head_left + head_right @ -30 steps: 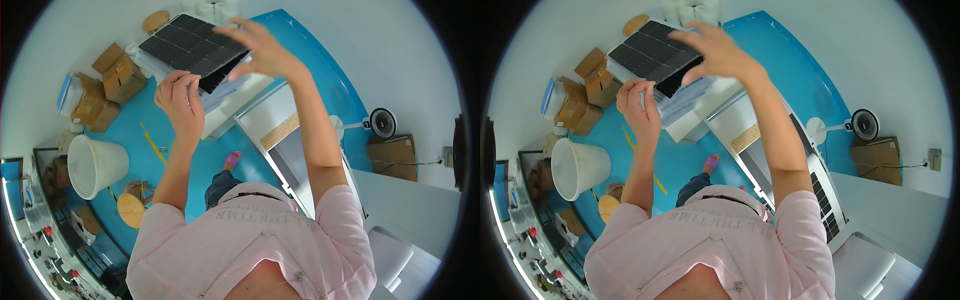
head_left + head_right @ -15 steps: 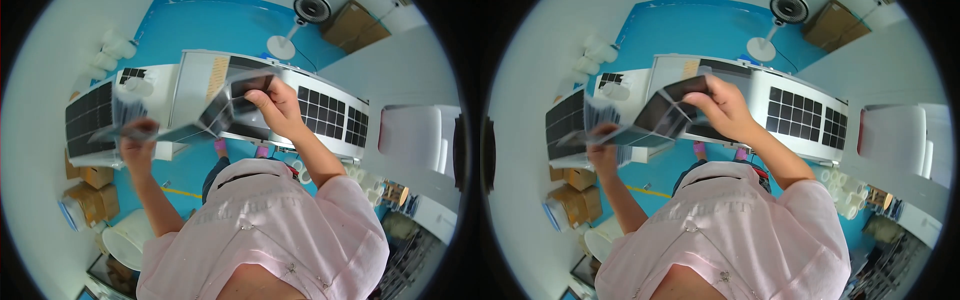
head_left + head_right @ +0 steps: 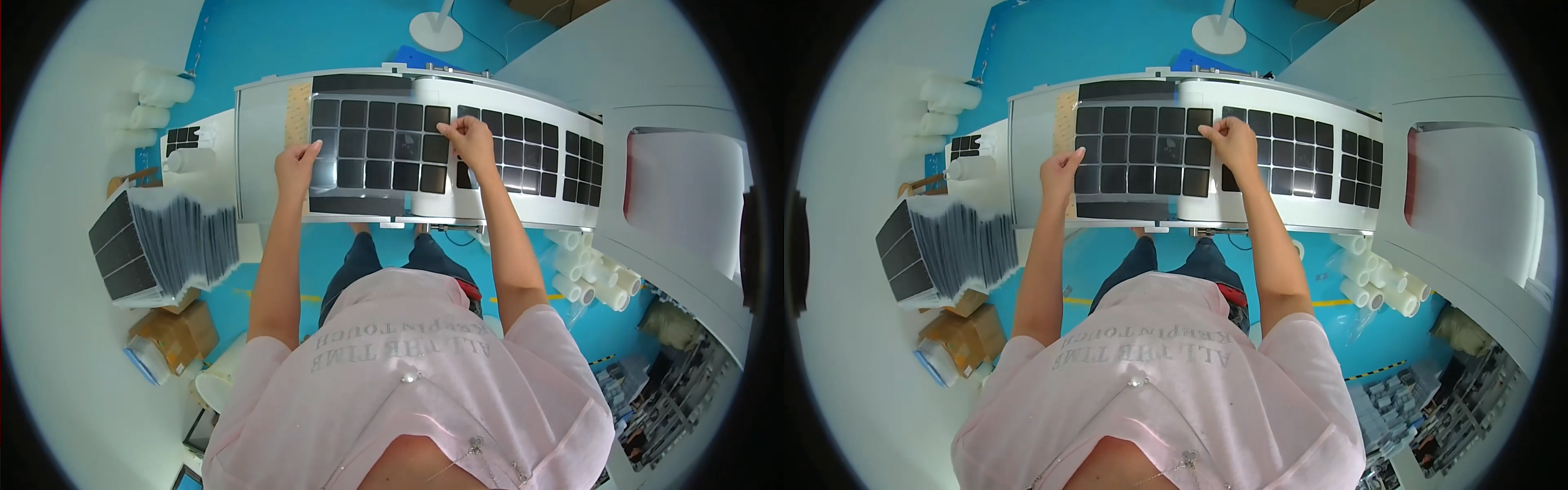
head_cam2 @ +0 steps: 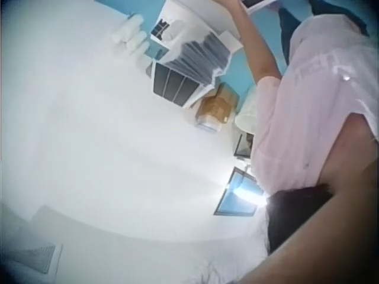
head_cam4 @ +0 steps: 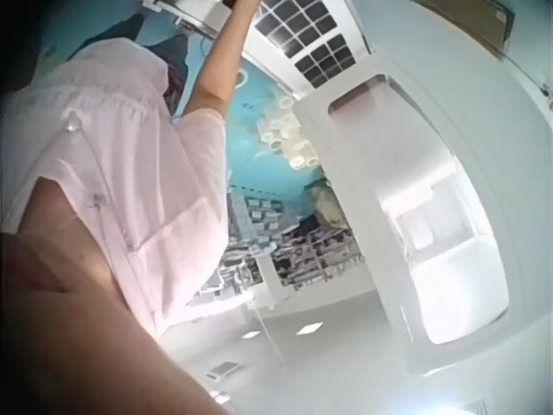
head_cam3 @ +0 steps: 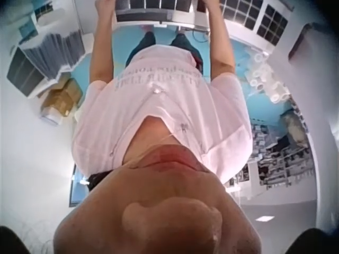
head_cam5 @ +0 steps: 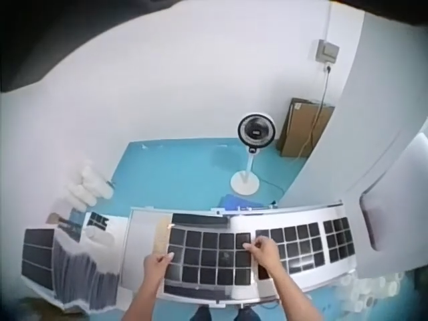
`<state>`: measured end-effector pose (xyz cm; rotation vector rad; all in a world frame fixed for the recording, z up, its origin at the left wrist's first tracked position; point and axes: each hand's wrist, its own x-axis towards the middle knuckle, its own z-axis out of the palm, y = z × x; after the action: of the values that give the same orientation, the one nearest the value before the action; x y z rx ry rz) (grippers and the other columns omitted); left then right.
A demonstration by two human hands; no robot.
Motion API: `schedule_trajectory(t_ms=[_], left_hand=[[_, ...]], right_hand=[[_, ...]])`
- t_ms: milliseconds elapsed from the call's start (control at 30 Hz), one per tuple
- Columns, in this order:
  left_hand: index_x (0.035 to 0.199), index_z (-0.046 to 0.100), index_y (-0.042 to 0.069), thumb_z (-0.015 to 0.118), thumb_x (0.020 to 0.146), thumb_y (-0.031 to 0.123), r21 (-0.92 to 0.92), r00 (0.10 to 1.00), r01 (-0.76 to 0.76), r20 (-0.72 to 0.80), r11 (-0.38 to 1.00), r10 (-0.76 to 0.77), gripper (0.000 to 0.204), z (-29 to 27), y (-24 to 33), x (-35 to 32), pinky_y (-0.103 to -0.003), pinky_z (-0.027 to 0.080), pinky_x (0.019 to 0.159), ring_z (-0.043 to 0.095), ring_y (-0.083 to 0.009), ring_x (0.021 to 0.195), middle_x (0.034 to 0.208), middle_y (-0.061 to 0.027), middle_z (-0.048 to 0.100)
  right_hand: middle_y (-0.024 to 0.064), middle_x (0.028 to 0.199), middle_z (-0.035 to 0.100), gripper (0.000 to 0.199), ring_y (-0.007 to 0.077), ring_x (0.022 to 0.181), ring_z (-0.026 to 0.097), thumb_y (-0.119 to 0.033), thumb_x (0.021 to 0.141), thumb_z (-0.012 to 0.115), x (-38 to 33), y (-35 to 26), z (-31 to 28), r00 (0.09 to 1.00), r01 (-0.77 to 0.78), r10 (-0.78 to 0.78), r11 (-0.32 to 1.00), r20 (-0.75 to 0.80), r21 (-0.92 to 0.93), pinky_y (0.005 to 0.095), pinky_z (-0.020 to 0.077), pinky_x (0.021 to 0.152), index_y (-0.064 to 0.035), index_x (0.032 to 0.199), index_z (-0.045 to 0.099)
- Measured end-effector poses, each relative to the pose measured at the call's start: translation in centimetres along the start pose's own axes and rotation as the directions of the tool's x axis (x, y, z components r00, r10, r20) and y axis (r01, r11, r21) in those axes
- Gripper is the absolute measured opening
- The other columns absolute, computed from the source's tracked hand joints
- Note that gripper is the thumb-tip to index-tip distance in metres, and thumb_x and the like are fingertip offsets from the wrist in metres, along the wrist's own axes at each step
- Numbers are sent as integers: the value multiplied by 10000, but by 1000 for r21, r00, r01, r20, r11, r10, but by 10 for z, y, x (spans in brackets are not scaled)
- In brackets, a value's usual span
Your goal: The recorder handles industrial rolls and then performs assembly or inspection of solar panel modules at a specialized workstation.
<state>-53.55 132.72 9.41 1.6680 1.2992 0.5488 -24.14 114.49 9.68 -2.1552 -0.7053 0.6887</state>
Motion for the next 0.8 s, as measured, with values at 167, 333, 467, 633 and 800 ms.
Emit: schedule_trajectory(t_ms=[167, 333, 467, 633, 800], left_hand=[[786, 698, -32, 747, 840, 310, -6, 1000, 19, -13, 1000, -20, 349, 8, -15, -1, -311, 428, 582, 534, -133, 582, 617, -60, 613], [790, 685, -43, 732, 850, 323, 4, 999, 4, -51, 1000, -4, 374, 12, -13, -1, -323, 419, 575, 526, -141, 579, 611, -78, 596], [795, 682, -39, 725, 853, 316, 13, 998, 12, -61, 1000, -11, 363, 11, -16, -1, -328, 419, 575, 524, -142, 578, 610, -91, 584], [776, 693, -3, 745, 845, 301, 206, 997, -46, -50, 977, 58, 317, 15, -9, -5, -311, 438, 582, 548, -168, 564, 588, -72, 584], [1164, 583, 40, 723, 841, 325, 707, 982, -32, -110, 707, 154, 453, 21, 26, -19, -433, 508, 747, 616, -348, 902, 1040, -147, 634]], right_hand=[[55, 561, 608, 360, 160, 499, 580, -357, 761, 811, 14, -5, -1, 998, -51, 51, 999, 39, -18, 301, 458, 528, -35, 709, 658], [58, 561, 615, 350, 161, 485, 582, -353, 770, 801, 21, 8, 4, 1000, -5, 6, 1000, 24, -20, 300, 461, 531, -36, 706, 668], [35, 597, 622, 326, 96, 505, 578, -315, 803, 792, 19, -1, 4, 998, 0, 7, 995, 61, -104, 250, 466, 500, -14, 776, 670], [109, 653, 661, 366, 248, 583, 645, -352, 749, 812, 16, -5, 4, 1000, -1, 7, 983, 27, -186, 352, 502, 584, -18, 744, 665], [157, 937, 698, 438, 323, 795, 670, -295, 803, 766, -3, -19, 2, 981, 77, -163, 830, -108, -552, 404, 534, 690, 20, 1059, 603]])
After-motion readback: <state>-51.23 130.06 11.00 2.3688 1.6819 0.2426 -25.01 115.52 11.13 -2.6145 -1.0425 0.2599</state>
